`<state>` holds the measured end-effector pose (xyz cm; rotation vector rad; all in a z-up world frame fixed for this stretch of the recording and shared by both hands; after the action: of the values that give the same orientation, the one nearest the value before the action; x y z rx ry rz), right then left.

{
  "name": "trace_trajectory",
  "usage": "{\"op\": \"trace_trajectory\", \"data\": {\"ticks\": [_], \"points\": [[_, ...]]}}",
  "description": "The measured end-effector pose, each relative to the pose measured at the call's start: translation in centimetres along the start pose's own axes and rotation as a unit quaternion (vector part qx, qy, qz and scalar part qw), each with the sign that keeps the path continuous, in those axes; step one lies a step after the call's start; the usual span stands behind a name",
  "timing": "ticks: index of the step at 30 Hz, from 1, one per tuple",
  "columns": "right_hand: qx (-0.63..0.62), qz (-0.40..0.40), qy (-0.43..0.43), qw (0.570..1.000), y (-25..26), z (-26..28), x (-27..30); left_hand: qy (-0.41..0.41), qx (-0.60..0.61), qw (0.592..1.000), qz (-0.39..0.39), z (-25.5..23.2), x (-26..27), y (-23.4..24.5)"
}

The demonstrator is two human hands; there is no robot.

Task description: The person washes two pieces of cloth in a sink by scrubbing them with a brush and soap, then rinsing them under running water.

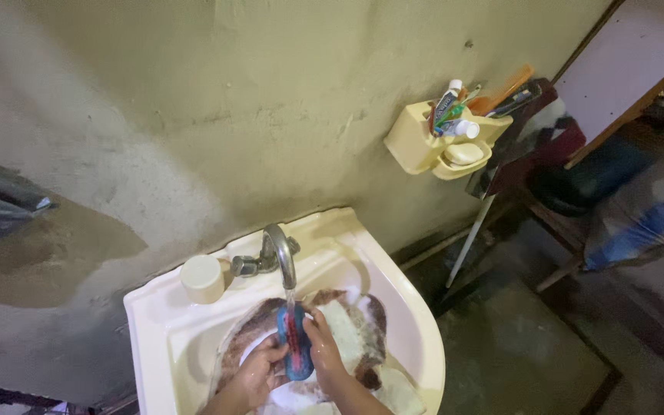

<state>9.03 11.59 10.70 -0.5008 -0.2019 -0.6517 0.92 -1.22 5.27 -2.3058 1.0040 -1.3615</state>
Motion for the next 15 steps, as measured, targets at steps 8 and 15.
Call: {"op": "trace_trajectory", "data": {"ticks": [8, 15], "points": [[-0.050, 0.055, 0.053, 0.996, 2.5, -2.6, -0.2, -0.013, -0.056, 0.998, 0.007, 0.4, 0.3, 0.3], [0.031, 0.040, 0.019, 0.999, 0.7, -0.2, 0.1, -0.066, -0.022, 0.997, -0.030, 0.4, -1.5, 1.4]]}}
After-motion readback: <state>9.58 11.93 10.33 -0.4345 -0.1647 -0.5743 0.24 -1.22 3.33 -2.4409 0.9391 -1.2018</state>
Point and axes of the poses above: each hand's wrist, its own x-axis away from the middle knuckle, its own y-axis out of the back of the hand, z = x × y, the point moved 1 cm from there along -x, towards the middle knuckle, and after that the axes turned 3 degrees about y, right-handed, at the moved point
